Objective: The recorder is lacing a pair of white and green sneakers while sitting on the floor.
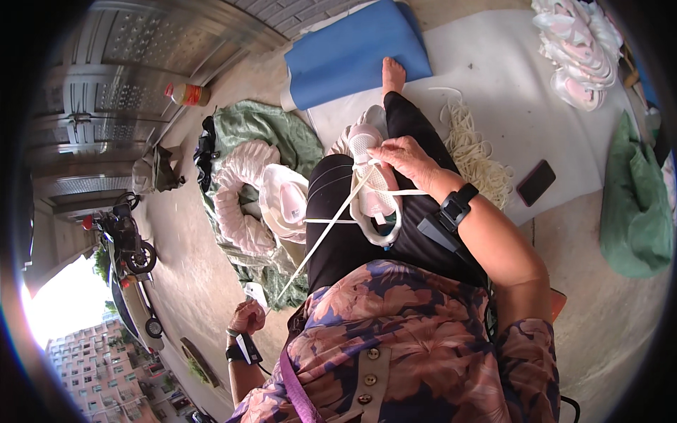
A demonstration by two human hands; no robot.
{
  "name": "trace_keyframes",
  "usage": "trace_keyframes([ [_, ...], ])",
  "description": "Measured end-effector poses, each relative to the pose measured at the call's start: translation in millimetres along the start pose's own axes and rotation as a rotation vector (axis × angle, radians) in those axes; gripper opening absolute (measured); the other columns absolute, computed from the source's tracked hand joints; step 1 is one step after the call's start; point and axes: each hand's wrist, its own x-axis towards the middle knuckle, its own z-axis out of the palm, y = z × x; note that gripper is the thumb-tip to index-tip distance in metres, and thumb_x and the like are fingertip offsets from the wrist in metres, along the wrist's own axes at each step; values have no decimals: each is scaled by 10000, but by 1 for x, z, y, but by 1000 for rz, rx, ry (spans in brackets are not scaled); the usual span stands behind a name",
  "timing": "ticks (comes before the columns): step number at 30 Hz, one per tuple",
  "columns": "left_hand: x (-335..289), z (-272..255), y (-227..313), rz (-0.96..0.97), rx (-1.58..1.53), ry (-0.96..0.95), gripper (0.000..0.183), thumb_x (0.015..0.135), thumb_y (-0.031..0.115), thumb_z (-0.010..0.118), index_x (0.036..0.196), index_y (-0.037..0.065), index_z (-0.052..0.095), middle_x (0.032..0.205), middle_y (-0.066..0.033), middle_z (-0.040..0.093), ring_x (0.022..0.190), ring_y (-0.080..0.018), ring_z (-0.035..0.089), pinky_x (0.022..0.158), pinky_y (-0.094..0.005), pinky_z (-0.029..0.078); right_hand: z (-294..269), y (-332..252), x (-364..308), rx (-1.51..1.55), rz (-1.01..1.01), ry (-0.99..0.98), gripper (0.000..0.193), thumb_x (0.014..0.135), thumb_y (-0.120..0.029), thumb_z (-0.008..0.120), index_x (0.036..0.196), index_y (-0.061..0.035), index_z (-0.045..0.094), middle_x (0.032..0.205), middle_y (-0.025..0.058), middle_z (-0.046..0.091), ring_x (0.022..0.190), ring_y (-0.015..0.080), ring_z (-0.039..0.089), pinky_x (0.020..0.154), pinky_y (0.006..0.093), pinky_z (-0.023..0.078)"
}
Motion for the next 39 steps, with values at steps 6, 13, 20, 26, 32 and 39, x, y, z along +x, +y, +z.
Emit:
trace_keyframes([
  [6,-28,-42,-40,-124,-20,159,353,856,303,566,599,70,501,491,-54,455,369,-167,409,356,-289,311,6,2,-2,74,20,-14,254,856,-289,606,860,-36,625,772,-44,563,761,36,504,738,195,409],
  [13,-34,-50,-51,-125,-111,203,358,858,353,566,621,93,499,519,-47,465,376,-154,393,357,-279,292,3,6,-1,25,-63,-68,200,884,-227,567,961,-45,598,855,-27,570,805,52,517,757,213,425],
  [20,9,11,49,464,-125,89,147,885,234,555,829,102,519,600,-1,494,431,-84,426,390,-209,354,0,-18,-42,-282,-25,-192,184,871,-202,573,953,-38,557,818,-20,548,747,50,513,649,209,440],
  [26,50,111,115,527,461,-46,206,876,235,575,843,36,620,556,16,504,443,-43,409,418,-193,336,8,-30,-75,-479,21,-105,143,844,-126,592,885,9,566,608,17,533,567,60,512,512,228,435],
  [32,122,223,119,1061,1116,60,226,765,260,667,714,52,596,609,-83,536,531,-242,531,497,-347,420,19,-31,-68,-976,-198,18,288,742,-270,638,838,-19,534,698,164,618,675,353,610,636,422,486],
  [39,155,271,108,1100,1283,105,239,749,286,610,680,64,557,666,-105,554,659,-307,571,562,-415,448,25,-22,-61,-1168,-255,6,264,732,-196,601,886,-3,509,664,169,605,668,344,614,631,432,487],
])
